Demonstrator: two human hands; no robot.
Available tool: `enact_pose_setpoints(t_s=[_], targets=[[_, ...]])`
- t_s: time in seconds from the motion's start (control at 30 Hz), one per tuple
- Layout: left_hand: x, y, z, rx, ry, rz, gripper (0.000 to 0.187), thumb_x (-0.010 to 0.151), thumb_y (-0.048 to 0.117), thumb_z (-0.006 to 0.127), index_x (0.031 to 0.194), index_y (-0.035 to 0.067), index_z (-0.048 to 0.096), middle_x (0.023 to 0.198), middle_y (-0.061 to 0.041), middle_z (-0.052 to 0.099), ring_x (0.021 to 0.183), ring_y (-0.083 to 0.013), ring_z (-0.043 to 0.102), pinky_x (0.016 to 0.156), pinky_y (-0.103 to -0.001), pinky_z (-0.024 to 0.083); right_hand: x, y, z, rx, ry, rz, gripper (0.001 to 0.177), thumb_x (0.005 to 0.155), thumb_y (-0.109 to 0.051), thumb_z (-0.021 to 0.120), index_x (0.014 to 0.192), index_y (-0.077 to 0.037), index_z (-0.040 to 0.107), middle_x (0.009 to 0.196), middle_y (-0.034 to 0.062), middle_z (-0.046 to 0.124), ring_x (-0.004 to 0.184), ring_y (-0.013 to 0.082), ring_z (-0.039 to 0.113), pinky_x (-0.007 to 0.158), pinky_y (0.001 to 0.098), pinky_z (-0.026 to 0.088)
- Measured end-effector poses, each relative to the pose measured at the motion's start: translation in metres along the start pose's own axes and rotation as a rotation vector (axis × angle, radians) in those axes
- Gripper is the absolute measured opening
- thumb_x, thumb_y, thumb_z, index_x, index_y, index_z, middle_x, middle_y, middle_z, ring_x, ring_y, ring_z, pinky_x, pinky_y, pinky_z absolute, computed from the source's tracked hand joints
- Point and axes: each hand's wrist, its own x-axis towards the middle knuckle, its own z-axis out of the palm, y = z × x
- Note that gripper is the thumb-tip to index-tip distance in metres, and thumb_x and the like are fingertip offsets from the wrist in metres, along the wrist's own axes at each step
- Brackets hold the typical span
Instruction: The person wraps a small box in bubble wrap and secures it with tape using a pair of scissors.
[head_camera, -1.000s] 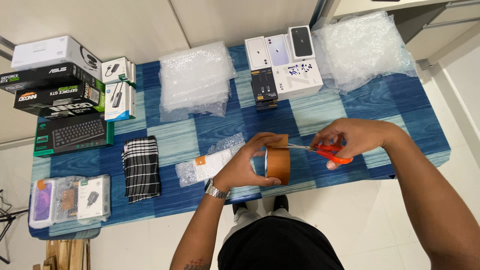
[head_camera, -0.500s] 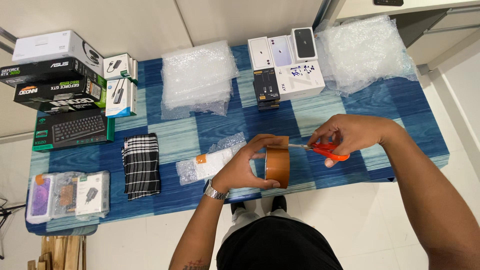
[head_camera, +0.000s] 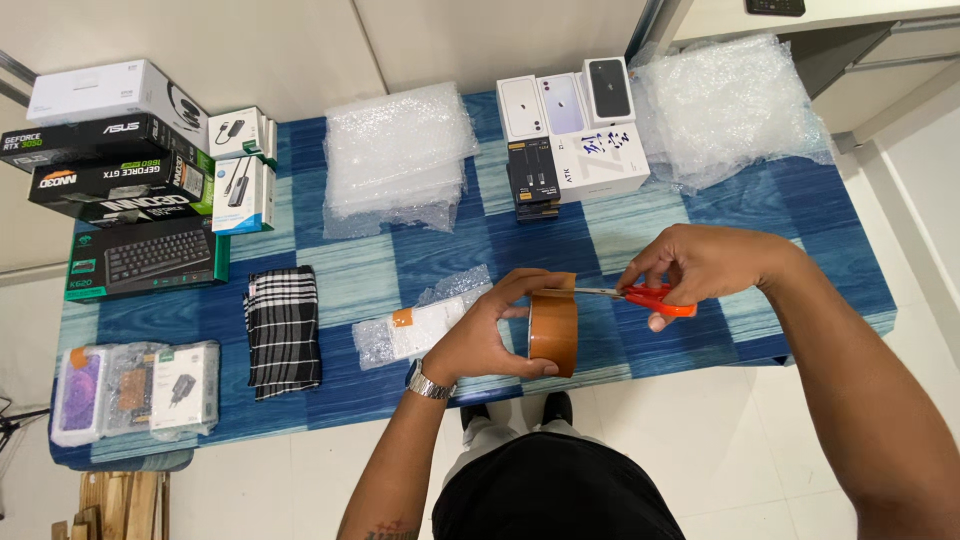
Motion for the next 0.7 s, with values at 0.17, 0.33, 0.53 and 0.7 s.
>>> enact_pose_setpoints(t_s=[0.17, 0.33, 0.53, 0.7], targets=[[0.0, -0.005, 0.002, -0.024, -0.002, -0.004, 0.105, 0.075, 0.039, 0.111, 0.168, 0.022, 0.066, 0.167, -0.011, 0.061, 0.153, -0.0323, 0.06, 0.122, -0.059, 0.06, -0.011, -0.013, 0.001, 0.017, 0.012, 0.029, 0.077, 0.066, -0.017, 0.116, 0.138, -0.002, 0.095, 0.077, 0.0228, 0.094, 0.049, 0.0281, 0.081, 0.052, 0.0386, 0.065], [0.0, -0.005, 0.003, 0.009, -0.01, -0.017, 0.114, 0.075, 0.043, 0.111, 0.174, 0.024, 0.06, 0.175, -0.011, 0.055, 0.154, -0.0344, 0.057, 0.122, -0.062, 0.058, -0.014, -0.013, 0.002, -0.008, 0.005, 0.048, 0.075, 0.069, -0.019, 0.115, 0.139, -0.003, 0.094, 0.077, 0.0222, 0.094, 0.05, 0.0285, 0.083, 0.055, 0.0375, 0.065], [0.002, -0.006, 0.01, 0.033, -0.026, -0.046, 0.121, 0.074, 0.046, 0.111, 0.178, 0.024, 0.054, 0.178, -0.014, 0.05, 0.155, -0.0392, 0.056, 0.123, -0.065, 0.057, -0.015, -0.007, 0.004, -0.024, 0.044, 0.131, 0.074, 0.073, -0.021, 0.114, 0.142, -0.004, 0.093, 0.082, 0.0217, 0.094, 0.055, 0.0301, 0.085, 0.062, 0.0376, 0.067], [0.023, -0.027, 0.02, 0.201, -0.01, -0.135, 0.124, 0.074, 0.045, 0.109, 0.181, 0.022, 0.048, 0.18, -0.019, 0.047, 0.163, -0.0555, 0.049, 0.129, -0.075, 0.05, 0.011, 0.052, 0.024, -0.125, 0.133, 0.23, 0.063, 0.083, -0.031, 0.109, 0.14, -0.007, 0.092, 0.092, 0.0198, 0.094, 0.066, 0.0293, 0.092, 0.07, 0.0376, 0.07]])
